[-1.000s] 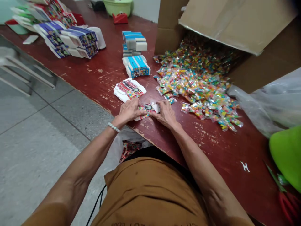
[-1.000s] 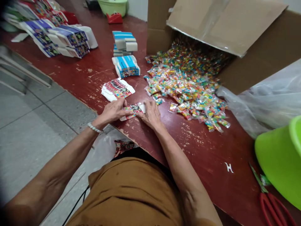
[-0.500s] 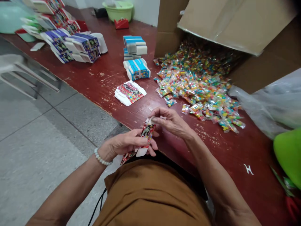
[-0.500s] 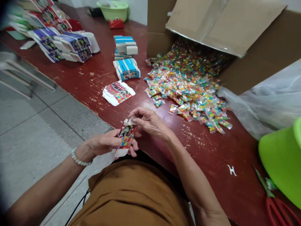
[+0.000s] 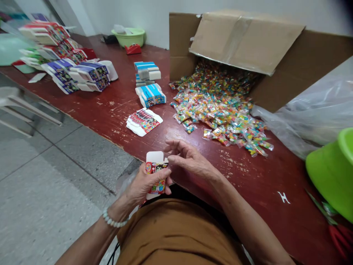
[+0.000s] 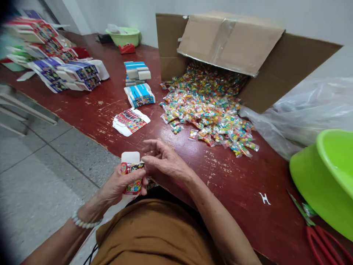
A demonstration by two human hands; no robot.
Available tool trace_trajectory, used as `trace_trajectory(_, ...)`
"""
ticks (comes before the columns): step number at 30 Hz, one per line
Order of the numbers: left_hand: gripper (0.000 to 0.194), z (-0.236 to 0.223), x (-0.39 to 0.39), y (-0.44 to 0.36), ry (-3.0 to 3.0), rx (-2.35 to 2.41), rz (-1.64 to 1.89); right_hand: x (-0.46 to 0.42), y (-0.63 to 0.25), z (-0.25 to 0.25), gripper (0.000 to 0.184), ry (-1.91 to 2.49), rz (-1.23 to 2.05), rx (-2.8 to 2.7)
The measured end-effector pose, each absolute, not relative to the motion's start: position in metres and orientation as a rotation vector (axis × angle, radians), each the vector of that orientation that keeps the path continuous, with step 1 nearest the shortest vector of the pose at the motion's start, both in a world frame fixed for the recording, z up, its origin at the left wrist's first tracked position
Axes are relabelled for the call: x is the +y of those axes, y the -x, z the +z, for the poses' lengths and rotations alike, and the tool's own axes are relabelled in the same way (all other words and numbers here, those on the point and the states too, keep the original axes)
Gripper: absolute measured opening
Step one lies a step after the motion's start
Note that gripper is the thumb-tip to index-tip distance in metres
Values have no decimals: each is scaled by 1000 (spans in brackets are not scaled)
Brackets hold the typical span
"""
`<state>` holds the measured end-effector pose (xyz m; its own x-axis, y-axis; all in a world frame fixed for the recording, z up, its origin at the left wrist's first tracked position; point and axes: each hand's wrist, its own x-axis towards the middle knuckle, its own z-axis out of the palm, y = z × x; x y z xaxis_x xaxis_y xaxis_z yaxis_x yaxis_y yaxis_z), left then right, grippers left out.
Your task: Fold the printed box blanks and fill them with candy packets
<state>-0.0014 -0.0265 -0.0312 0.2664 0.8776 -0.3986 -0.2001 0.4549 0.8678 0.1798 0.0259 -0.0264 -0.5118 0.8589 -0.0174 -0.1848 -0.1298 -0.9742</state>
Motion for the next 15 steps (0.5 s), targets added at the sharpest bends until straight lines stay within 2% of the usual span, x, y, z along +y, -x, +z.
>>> trace_trajectory(4,38,-30,-24,-3,-775,1049,858,17,-174,-29,39,825,1936,-1346)
trace_trajectory(8,43,-31,-22,-7,-746,1055,846,16,-166,-32,34,997,1723,-1279)
trace_trajectory(11,39,-31,-27,-11,-773,1184,914,15,-163,-31,33,1059,1652,-1223)
trace_trajectory(15,41,-33,-33,-12,-714,1166,936,8,-158,-32,32,914,1865,-1098)
